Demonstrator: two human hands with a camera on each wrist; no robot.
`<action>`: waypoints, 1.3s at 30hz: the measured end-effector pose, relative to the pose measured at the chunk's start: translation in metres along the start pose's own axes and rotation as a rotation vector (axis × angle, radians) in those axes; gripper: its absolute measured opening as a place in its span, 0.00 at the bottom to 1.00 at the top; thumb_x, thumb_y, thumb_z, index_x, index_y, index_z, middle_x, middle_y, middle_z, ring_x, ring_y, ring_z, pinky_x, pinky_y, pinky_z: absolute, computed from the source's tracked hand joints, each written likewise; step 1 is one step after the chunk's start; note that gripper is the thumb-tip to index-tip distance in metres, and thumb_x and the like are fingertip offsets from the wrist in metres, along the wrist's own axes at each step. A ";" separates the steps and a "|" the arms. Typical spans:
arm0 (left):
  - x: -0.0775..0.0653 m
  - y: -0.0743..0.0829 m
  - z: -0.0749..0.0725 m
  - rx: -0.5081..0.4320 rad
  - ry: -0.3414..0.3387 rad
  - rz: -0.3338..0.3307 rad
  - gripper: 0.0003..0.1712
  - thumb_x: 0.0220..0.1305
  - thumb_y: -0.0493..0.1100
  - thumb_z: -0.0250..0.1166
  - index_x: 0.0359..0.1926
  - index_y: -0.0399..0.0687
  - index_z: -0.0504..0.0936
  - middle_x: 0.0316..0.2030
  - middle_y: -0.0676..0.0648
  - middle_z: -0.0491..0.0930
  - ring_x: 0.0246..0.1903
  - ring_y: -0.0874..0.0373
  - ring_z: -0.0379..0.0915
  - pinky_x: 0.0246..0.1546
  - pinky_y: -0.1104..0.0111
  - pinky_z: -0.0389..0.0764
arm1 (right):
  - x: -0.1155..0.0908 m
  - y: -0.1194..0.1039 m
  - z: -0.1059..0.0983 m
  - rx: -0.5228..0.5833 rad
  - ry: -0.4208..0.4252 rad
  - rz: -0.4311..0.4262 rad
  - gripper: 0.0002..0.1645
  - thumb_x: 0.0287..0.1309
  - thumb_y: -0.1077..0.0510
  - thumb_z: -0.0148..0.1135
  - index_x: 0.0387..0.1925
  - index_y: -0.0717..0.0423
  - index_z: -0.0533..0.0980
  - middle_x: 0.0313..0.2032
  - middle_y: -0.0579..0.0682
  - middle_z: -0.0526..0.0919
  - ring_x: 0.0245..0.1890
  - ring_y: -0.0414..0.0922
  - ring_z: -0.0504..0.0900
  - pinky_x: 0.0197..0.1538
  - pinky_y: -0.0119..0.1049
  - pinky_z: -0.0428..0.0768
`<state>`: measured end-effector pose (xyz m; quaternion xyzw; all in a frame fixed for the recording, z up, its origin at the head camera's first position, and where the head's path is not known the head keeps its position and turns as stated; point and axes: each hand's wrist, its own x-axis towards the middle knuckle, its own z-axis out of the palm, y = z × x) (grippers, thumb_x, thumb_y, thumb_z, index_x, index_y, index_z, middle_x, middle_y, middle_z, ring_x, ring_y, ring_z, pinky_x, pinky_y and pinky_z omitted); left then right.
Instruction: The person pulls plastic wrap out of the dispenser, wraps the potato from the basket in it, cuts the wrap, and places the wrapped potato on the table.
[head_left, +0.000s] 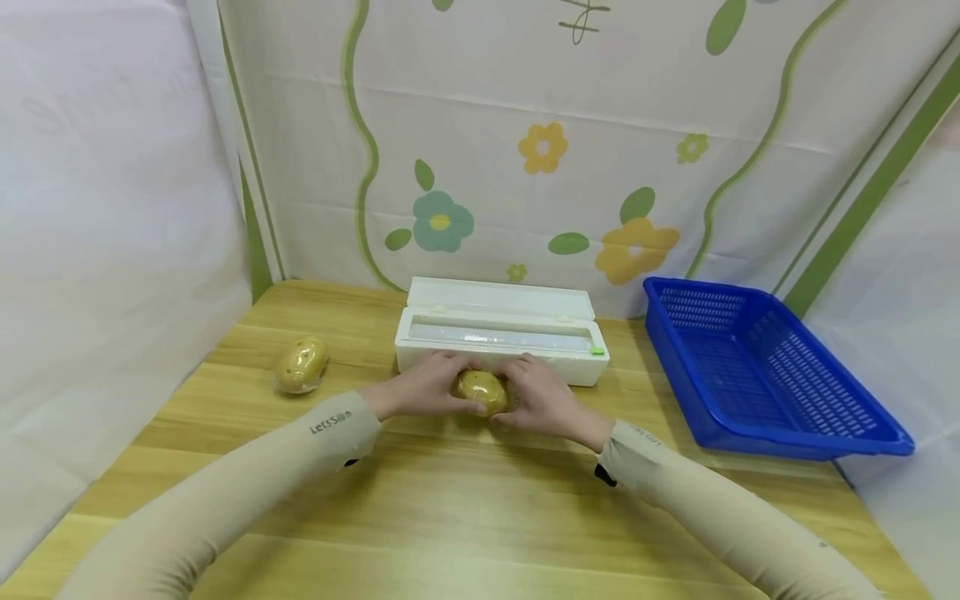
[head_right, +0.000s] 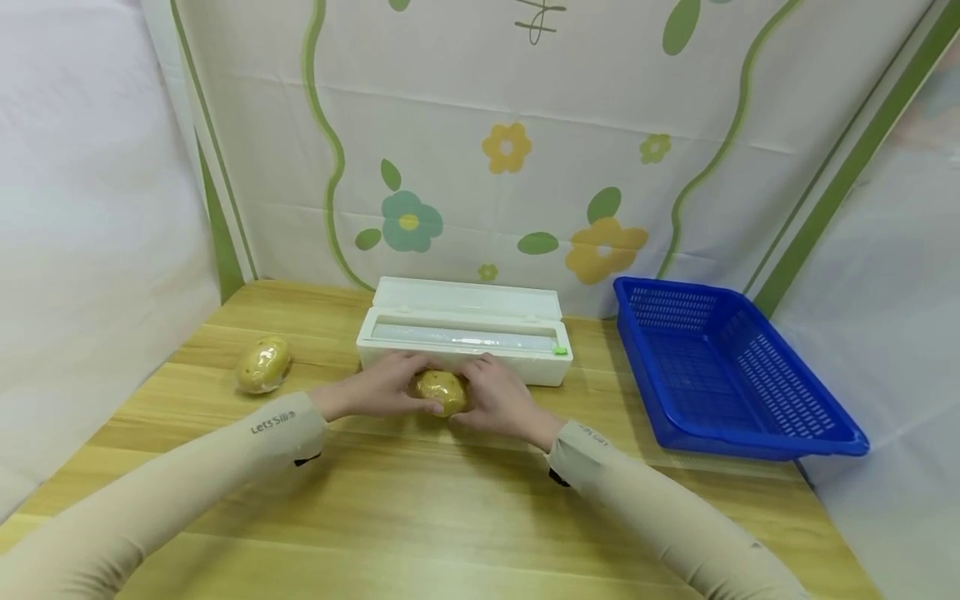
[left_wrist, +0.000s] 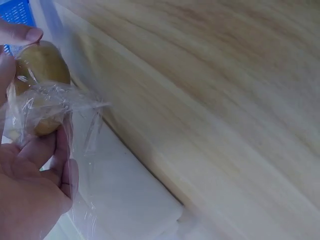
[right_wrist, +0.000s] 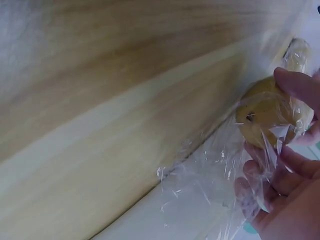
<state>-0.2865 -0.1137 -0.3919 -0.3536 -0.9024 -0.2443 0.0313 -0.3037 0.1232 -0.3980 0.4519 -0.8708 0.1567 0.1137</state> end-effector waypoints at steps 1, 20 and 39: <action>0.000 0.000 0.001 0.009 0.000 -0.001 0.40 0.53 0.63 0.73 0.60 0.48 0.73 0.51 0.50 0.78 0.48 0.55 0.73 0.47 0.61 0.73 | 0.000 0.001 -0.001 0.010 -0.006 0.002 0.37 0.37 0.46 0.83 0.49 0.57 0.78 0.45 0.49 0.83 0.45 0.46 0.75 0.48 0.43 0.76; 0.002 0.001 0.015 -0.137 0.067 -0.073 0.39 0.49 0.59 0.78 0.55 0.44 0.73 0.43 0.50 0.80 0.39 0.61 0.76 0.37 0.69 0.78 | -0.007 0.012 -0.006 0.098 -0.046 -0.037 0.32 0.54 0.45 0.73 0.54 0.58 0.74 0.48 0.49 0.82 0.47 0.46 0.73 0.50 0.44 0.75; 0.001 0.008 0.015 -0.277 0.081 -0.133 0.28 0.54 0.60 0.74 0.52 0.55 0.80 0.40 0.59 0.79 0.37 0.64 0.75 0.38 0.68 0.78 | -0.009 0.019 -0.009 0.091 -0.137 -0.014 0.34 0.67 0.42 0.59 0.66 0.57 0.69 0.61 0.50 0.75 0.60 0.49 0.69 0.62 0.48 0.67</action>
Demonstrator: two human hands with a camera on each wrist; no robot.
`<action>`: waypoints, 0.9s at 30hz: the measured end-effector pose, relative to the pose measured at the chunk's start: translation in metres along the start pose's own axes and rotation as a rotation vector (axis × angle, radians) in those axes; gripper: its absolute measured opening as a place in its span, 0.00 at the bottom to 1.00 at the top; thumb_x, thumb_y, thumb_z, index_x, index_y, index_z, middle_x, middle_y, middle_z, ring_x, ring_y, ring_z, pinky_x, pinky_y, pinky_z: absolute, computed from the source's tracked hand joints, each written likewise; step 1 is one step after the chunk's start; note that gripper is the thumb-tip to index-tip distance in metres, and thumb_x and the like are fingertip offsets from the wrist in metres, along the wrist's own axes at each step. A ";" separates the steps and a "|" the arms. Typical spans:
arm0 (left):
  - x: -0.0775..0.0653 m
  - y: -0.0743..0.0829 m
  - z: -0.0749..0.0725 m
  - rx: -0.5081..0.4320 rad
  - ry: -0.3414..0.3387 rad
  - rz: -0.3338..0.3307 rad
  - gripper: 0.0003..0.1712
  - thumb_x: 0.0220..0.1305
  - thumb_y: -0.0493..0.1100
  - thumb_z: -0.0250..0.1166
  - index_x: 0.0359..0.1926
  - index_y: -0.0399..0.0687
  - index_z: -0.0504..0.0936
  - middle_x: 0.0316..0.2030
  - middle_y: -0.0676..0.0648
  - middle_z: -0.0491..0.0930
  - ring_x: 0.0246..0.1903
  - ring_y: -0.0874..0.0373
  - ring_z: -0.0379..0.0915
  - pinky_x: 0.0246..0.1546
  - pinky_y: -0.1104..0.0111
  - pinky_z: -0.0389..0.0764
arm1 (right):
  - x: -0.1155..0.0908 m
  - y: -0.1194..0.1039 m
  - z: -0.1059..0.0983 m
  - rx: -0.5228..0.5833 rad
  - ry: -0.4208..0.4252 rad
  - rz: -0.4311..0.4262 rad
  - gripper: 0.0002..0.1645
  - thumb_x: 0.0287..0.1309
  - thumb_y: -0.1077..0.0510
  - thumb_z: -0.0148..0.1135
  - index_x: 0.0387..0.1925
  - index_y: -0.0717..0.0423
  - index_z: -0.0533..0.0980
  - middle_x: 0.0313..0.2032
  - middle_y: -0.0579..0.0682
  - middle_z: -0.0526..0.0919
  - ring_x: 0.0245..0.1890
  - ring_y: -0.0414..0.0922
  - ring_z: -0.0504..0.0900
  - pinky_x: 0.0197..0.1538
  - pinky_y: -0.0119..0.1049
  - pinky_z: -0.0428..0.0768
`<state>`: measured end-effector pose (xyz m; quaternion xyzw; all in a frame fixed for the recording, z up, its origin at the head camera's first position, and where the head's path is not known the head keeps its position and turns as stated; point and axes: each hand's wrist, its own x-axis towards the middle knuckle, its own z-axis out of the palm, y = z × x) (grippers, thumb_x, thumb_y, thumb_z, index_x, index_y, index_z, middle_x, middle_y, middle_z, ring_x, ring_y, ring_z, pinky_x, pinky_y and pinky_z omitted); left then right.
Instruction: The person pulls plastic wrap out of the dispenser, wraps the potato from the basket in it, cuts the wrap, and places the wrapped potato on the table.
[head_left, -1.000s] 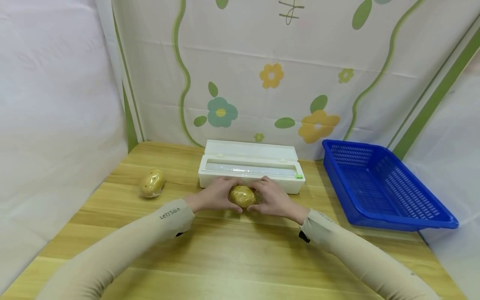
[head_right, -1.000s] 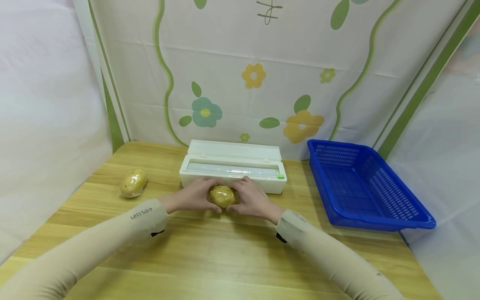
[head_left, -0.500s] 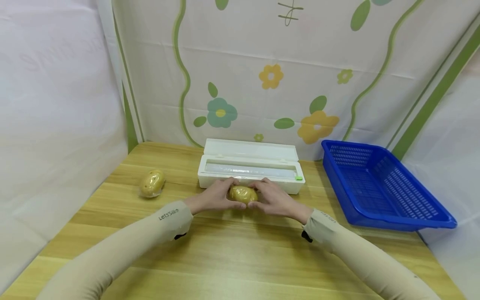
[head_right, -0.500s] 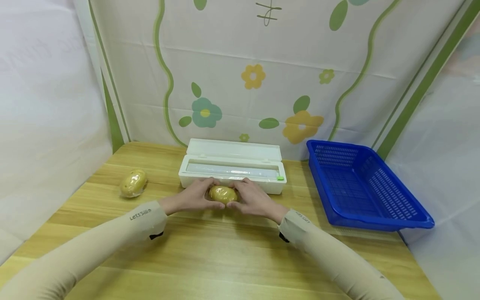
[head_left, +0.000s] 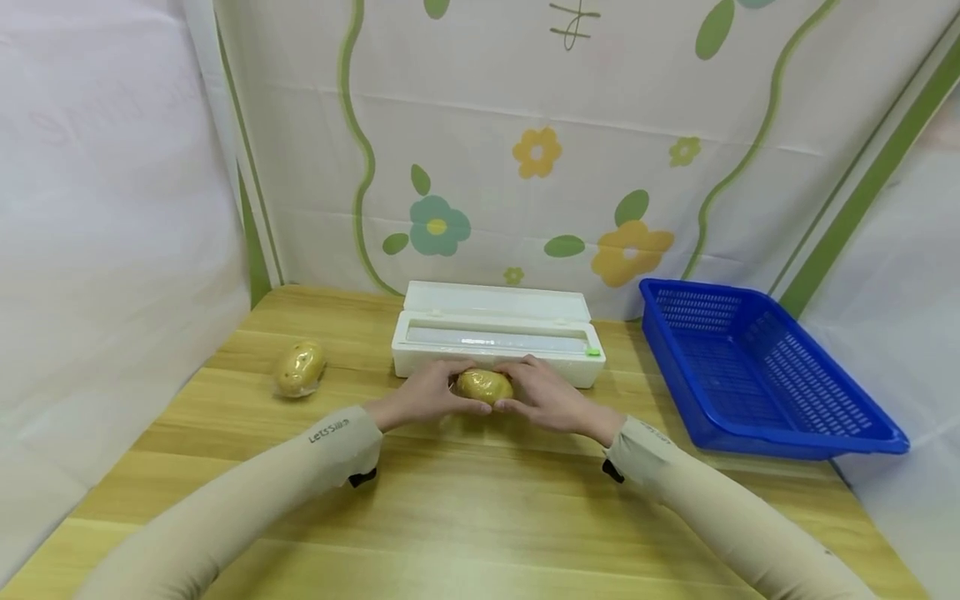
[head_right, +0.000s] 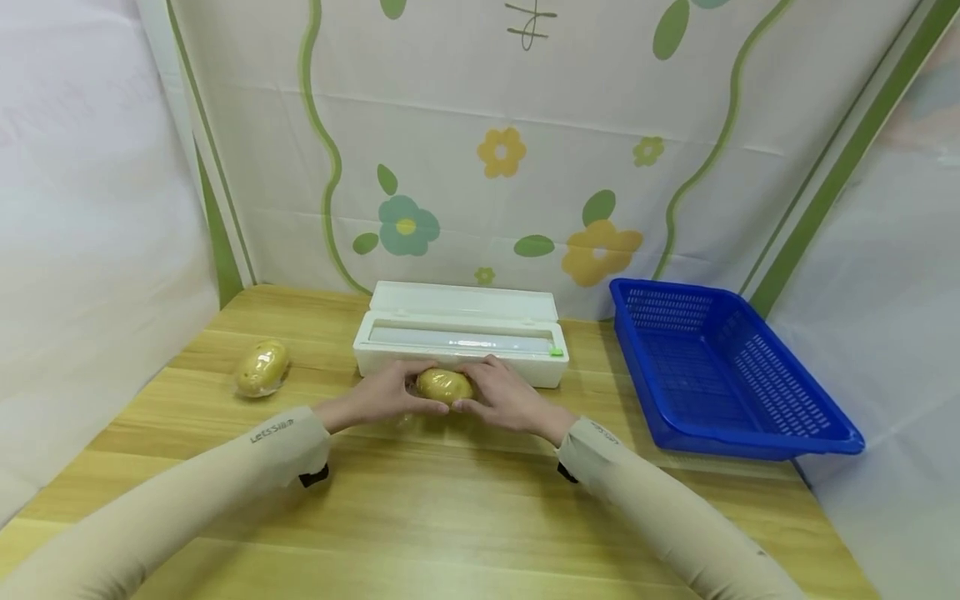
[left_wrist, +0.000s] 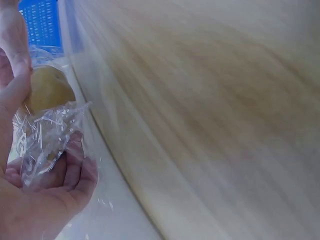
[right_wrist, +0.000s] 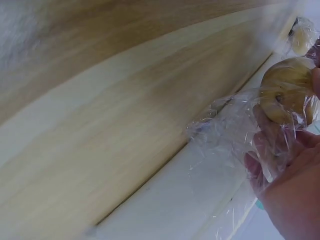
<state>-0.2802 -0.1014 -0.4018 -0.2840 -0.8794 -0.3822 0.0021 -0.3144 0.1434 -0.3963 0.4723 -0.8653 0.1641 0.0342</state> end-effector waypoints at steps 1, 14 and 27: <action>0.000 0.001 0.000 0.009 0.009 0.003 0.28 0.54 0.60 0.74 0.53 0.56 0.80 0.40 0.59 0.80 0.37 0.65 0.76 0.38 0.69 0.78 | -0.001 0.000 -0.001 0.005 0.001 -0.002 0.35 0.67 0.42 0.59 0.66 0.58 0.68 0.62 0.50 0.74 0.60 0.50 0.68 0.62 0.48 0.66; -0.007 0.000 -0.006 0.213 0.147 0.119 0.42 0.44 0.54 0.81 0.60 0.42 0.80 0.48 0.47 0.79 0.43 0.56 0.73 0.42 0.64 0.77 | -0.003 0.004 0.000 0.002 0.013 -0.037 0.34 0.70 0.40 0.54 0.67 0.56 0.67 0.62 0.49 0.74 0.60 0.50 0.68 0.63 0.49 0.65; 0.000 -0.008 -0.003 0.238 0.162 0.303 0.35 0.48 0.49 0.79 0.58 0.45 0.81 0.52 0.48 0.82 0.47 0.58 0.78 0.49 0.64 0.77 | -0.005 -0.010 0.004 -0.074 0.259 -0.036 0.36 0.56 0.40 0.71 0.57 0.60 0.74 0.47 0.51 0.79 0.48 0.47 0.74 0.49 0.44 0.76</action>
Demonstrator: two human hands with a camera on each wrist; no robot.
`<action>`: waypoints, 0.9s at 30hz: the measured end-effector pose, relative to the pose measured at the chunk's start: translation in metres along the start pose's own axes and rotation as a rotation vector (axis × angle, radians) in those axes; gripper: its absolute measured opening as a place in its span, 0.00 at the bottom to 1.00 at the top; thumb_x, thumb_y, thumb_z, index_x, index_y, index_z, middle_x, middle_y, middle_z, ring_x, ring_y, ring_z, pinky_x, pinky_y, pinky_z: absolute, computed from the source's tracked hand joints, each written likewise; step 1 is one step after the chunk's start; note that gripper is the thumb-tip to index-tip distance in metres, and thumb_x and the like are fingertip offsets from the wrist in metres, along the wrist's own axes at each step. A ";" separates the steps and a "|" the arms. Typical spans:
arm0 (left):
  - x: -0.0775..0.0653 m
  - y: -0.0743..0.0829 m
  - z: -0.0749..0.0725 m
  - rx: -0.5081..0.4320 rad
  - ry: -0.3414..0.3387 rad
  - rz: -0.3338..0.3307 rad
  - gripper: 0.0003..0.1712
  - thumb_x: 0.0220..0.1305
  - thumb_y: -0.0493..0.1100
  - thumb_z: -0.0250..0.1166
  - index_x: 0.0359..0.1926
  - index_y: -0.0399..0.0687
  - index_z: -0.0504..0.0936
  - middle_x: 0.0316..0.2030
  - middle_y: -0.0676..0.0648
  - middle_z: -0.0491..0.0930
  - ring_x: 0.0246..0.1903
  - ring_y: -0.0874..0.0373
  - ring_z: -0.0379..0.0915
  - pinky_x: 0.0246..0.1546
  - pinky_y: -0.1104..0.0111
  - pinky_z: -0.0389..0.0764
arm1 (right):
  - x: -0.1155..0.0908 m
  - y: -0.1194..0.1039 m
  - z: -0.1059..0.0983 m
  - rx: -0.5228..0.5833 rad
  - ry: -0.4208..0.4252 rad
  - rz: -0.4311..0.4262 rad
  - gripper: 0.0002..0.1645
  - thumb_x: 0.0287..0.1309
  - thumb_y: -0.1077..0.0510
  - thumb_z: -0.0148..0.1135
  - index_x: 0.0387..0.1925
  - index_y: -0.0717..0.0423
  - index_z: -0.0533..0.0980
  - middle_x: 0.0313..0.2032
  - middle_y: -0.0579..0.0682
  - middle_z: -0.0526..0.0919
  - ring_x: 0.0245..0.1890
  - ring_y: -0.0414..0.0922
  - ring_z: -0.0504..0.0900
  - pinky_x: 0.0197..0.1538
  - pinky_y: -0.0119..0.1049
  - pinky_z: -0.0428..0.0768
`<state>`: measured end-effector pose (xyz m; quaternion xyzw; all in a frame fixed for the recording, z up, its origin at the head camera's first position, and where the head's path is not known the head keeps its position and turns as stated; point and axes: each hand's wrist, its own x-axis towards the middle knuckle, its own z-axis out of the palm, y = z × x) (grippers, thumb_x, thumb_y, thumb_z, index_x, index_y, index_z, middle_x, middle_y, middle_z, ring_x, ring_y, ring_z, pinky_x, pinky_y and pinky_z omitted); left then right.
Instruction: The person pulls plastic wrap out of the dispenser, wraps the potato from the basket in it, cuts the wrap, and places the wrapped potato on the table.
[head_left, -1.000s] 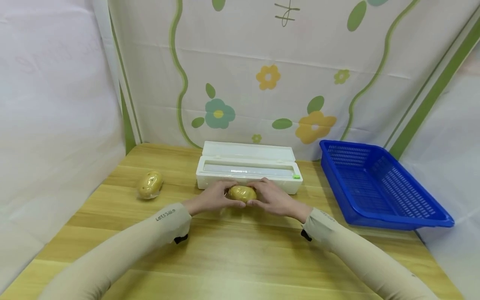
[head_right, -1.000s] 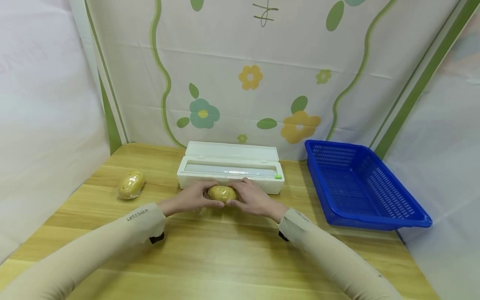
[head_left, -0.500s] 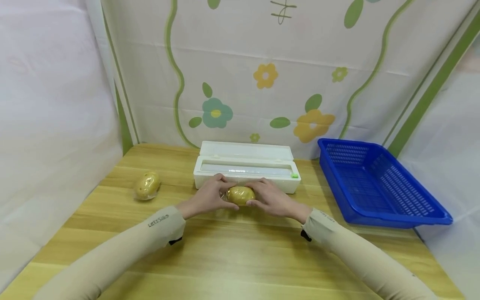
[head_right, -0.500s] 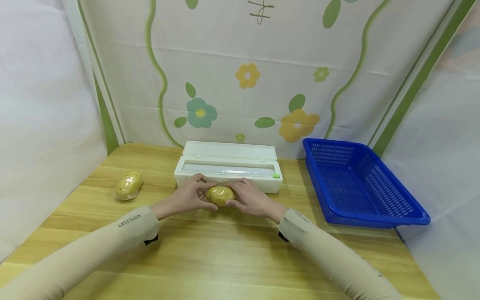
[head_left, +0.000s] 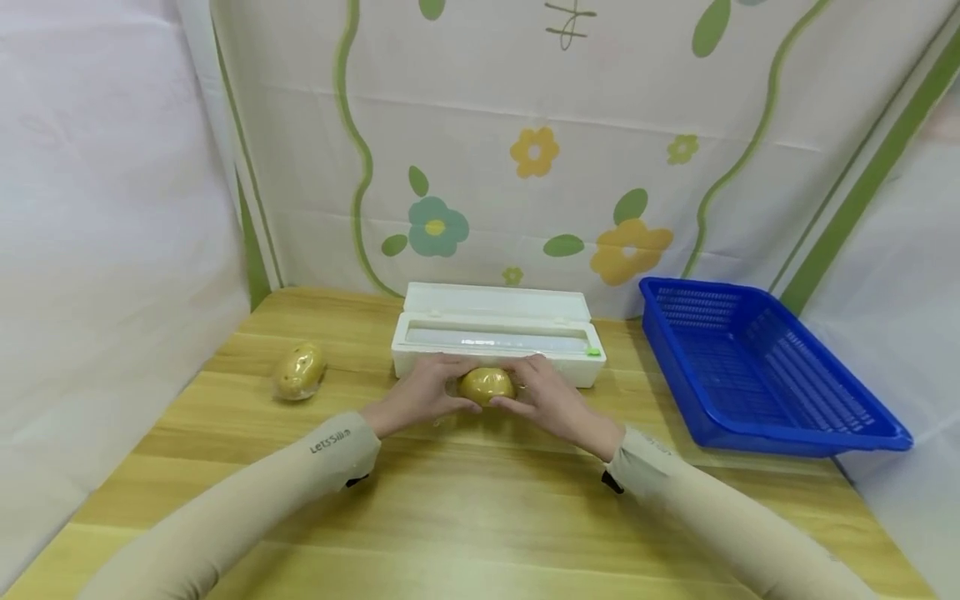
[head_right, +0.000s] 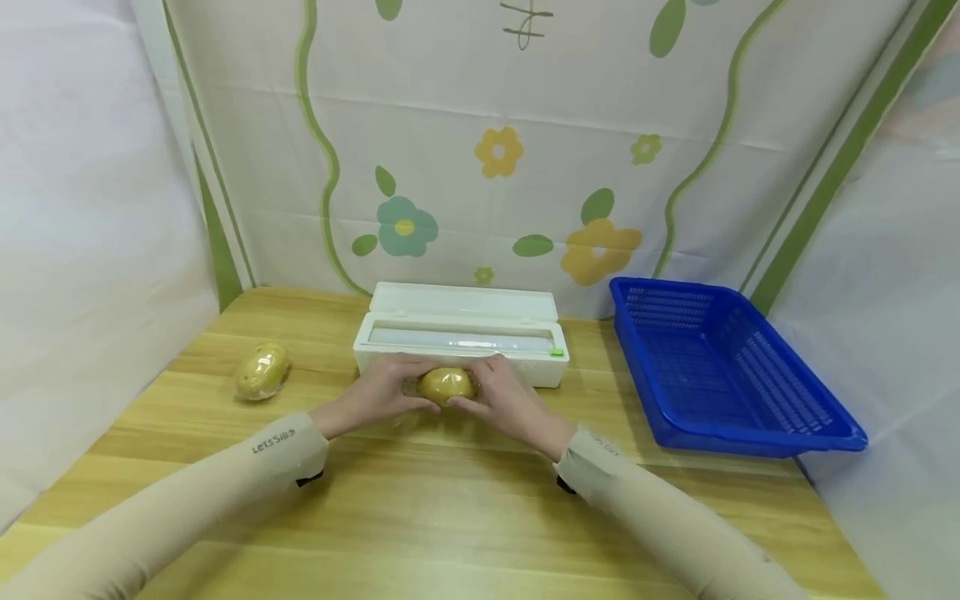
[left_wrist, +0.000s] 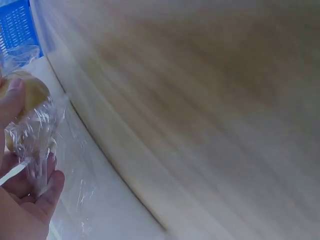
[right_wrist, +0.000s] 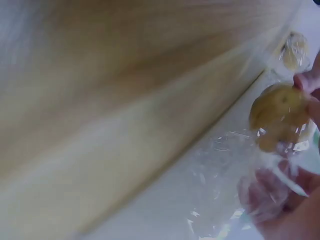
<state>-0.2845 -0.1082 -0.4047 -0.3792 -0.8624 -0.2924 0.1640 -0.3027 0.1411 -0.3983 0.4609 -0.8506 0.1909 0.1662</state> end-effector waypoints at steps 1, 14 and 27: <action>0.001 0.000 -0.001 -0.002 -0.008 0.007 0.34 0.50 0.50 0.78 0.58 0.44 0.81 0.52 0.49 0.82 0.45 0.60 0.78 0.47 0.65 0.77 | 0.000 -0.001 -0.001 -0.054 0.049 -0.031 0.37 0.52 0.41 0.75 0.55 0.61 0.75 0.45 0.51 0.78 0.45 0.48 0.74 0.47 0.44 0.76; 0.009 0.003 0.004 0.100 -0.060 -0.062 0.31 0.63 0.56 0.68 0.61 0.44 0.78 0.45 0.49 0.83 0.39 0.59 0.79 0.38 0.67 0.78 | 0.006 0.000 -0.007 -0.221 0.086 -0.088 0.31 0.45 0.54 0.81 0.48 0.65 0.80 0.38 0.53 0.81 0.35 0.47 0.80 0.38 0.41 0.80; 0.008 0.017 0.008 0.149 0.081 -0.155 0.23 0.56 0.56 0.73 0.43 0.45 0.78 0.21 0.56 0.72 0.18 0.65 0.64 0.18 0.74 0.70 | 0.001 0.001 -0.004 -0.333 0.017 -0.049 0.29 0.54 0.50 0.75 0.51 0.64 0.80 0.38 0.54 0.81 0.40 0.50 0.78 0.42 0.45 0.76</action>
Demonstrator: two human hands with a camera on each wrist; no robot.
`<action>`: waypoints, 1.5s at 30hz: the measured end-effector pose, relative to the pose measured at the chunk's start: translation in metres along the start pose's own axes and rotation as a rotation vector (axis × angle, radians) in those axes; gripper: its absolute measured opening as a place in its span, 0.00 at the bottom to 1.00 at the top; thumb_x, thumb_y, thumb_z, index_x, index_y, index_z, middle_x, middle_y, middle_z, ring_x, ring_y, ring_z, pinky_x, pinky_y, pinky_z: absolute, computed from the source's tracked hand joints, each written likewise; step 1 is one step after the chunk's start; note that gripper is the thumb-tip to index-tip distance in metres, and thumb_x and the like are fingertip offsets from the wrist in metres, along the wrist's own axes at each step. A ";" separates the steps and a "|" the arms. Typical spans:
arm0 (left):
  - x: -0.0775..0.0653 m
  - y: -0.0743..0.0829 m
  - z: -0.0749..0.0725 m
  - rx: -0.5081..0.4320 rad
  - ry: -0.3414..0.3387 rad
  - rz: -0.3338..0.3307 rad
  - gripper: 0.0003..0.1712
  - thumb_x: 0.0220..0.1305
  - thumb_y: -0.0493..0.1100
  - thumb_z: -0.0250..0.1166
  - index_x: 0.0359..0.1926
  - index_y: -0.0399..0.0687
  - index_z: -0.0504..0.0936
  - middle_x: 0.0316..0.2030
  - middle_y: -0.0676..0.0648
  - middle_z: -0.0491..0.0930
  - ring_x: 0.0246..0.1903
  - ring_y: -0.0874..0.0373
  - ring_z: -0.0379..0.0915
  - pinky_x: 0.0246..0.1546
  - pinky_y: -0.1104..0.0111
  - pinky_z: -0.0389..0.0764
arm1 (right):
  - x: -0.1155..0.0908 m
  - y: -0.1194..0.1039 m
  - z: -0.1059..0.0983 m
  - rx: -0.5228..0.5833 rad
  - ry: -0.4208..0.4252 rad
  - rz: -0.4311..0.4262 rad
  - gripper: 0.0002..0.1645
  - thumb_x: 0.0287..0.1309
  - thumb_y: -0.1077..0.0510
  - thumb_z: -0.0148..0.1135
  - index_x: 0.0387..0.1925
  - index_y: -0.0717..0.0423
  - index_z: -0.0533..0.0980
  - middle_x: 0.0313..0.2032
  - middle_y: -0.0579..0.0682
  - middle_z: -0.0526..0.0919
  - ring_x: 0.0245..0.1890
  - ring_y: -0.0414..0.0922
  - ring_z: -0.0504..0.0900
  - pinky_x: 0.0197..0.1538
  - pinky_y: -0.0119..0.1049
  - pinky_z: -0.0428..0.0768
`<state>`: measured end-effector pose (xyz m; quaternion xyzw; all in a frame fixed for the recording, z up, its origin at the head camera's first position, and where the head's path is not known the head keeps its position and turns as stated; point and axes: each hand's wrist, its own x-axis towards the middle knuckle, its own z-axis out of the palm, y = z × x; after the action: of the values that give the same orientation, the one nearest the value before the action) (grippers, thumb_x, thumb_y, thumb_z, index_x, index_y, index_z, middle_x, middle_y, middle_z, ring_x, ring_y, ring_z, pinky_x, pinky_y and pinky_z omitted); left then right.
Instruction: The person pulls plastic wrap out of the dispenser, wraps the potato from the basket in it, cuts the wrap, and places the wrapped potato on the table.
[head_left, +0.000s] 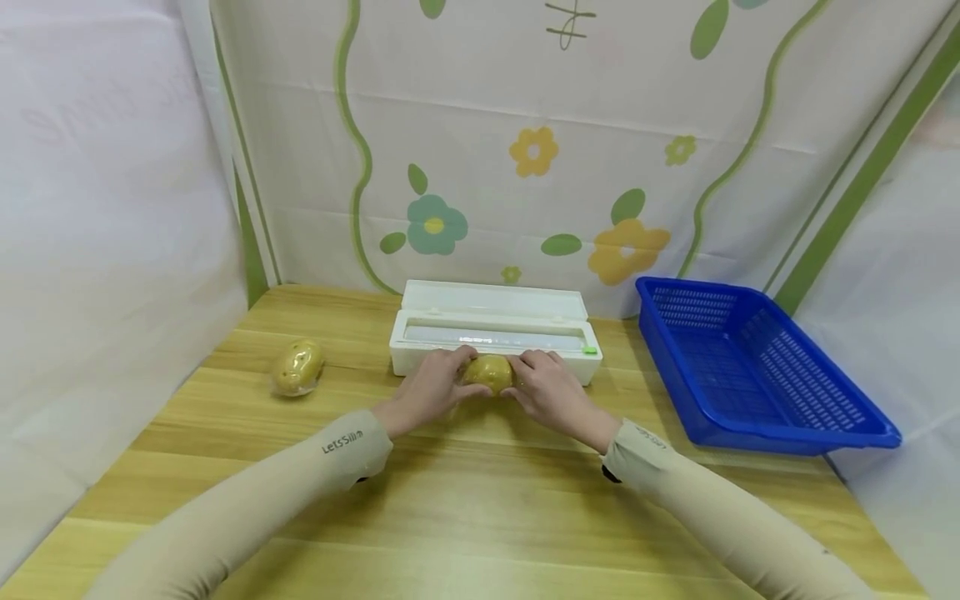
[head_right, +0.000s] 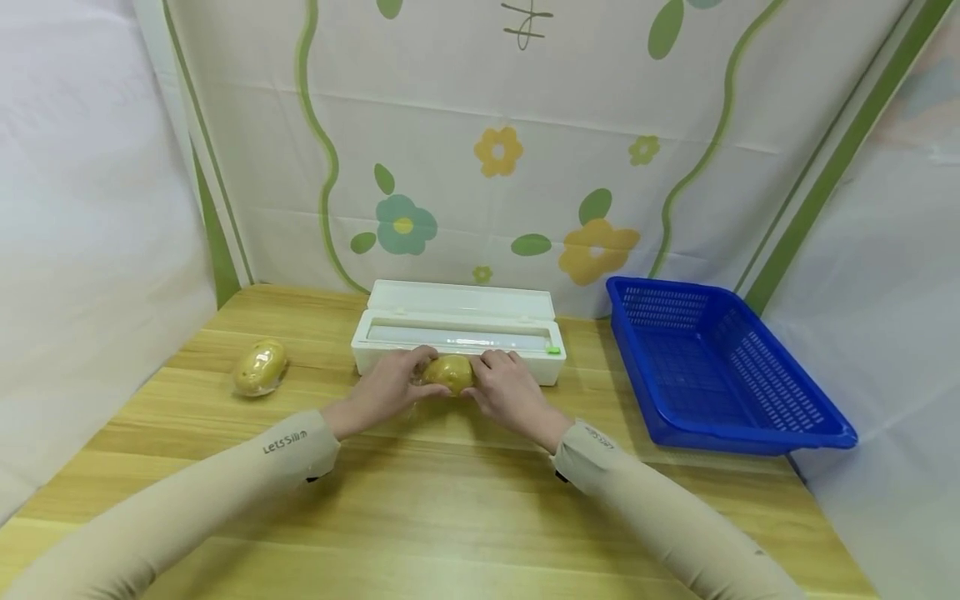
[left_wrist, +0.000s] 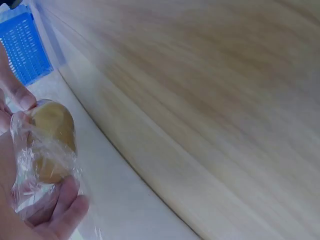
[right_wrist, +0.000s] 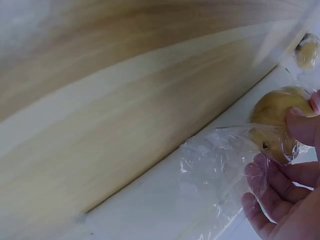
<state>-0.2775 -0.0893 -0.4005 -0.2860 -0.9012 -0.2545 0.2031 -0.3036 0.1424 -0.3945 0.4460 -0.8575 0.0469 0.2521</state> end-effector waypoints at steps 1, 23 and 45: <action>0.000 0.002 -0.001 0.019 0.013 -0.001 0.23 0.56 0.56 0.73 0.42 0.46 0.80 0.20 0.57 0.72 0.18 0.65 0.63 0.18 0.74 0.69 | 0.000 0.000 0.000 0.002 0.003 0.000 0.29 0.54 0.50 0.75 0.51 0.64 0.80 0.38 0.54 0.81 0.41 0.50 0.77 0.42 0.45 0.76; -0.005 -0.008 -0.008 -0.020 0.081 0.087 0.28 0.44 0.43 0.82 0.48 0.39 0.85 0.41 0.44 0.86 0.36 0.53 0.82 0.39 0.65 0.82 | 0.000 0.002 0.003 0.142 -0.034 0.047 0.27 0.61 0.50 0.68 0.55 0.64 0.77 0.36 0.51 0.78 0.29 0.42 0.75 0.29 0.35 0.77; -0.002 -0.021 -0.007 -0.094 -0.081 -0.016 0.27 0.46 0.47 0.80 0.46 0.38 0.86 0.38 0.42 0.85 0.20 0.68 0.72 0.22 0.75 0.74 | 0.003 0.002 0.012 0.450 -0.021 0.140 0.21 0.52 0.58 0.76 0.46 0.64 0.80 0.34 0.50 0.82 0.30 0.40 0.80 0.33 0.31 0.80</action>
<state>-0.2875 -0.1086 -0.4034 -0.2982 -0.8979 -0.2863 0.1511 -0.3116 0.1376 -0.4032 0.4310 -0.8569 0.2495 0.1334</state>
